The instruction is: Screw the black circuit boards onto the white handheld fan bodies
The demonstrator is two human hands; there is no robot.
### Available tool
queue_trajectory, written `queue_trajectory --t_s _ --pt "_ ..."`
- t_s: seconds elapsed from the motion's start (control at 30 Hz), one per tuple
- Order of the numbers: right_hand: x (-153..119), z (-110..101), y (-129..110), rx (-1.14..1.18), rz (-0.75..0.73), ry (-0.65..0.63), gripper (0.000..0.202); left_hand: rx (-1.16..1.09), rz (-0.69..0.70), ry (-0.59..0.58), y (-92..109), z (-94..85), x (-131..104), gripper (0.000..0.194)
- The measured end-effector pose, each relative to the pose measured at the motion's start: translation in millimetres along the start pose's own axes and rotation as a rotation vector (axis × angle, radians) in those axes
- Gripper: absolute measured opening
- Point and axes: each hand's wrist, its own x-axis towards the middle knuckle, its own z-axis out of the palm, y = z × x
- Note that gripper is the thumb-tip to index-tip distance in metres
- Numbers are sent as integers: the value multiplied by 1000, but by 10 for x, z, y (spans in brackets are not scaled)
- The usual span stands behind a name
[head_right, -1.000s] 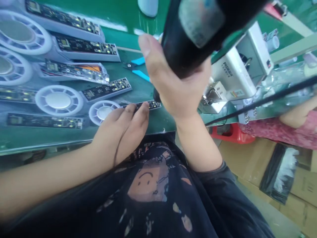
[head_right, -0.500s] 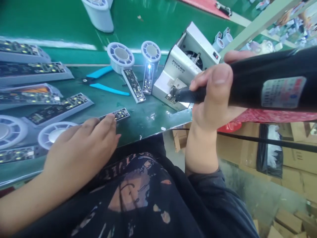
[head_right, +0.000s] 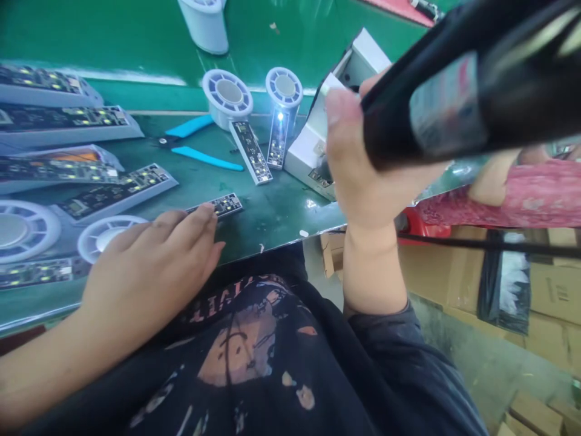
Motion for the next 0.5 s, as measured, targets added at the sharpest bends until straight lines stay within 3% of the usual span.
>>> queue_trajectory --t_s 0.1,0.17,0.3,0.5 --pt "136 64 63 78 29 -18 19 -1 -6 7 0 16 -14 36" --pt "136 137 95 52 132 -115 30 -20 -21 -8 6 32 -25 37" --pt "-120 326 61 71 297 -272 46 -91 -74 -74 14 61 -41 39" --pt "-447 539 -100 152 324 -309 44 -82 -74 -91 4 71 -48 40"
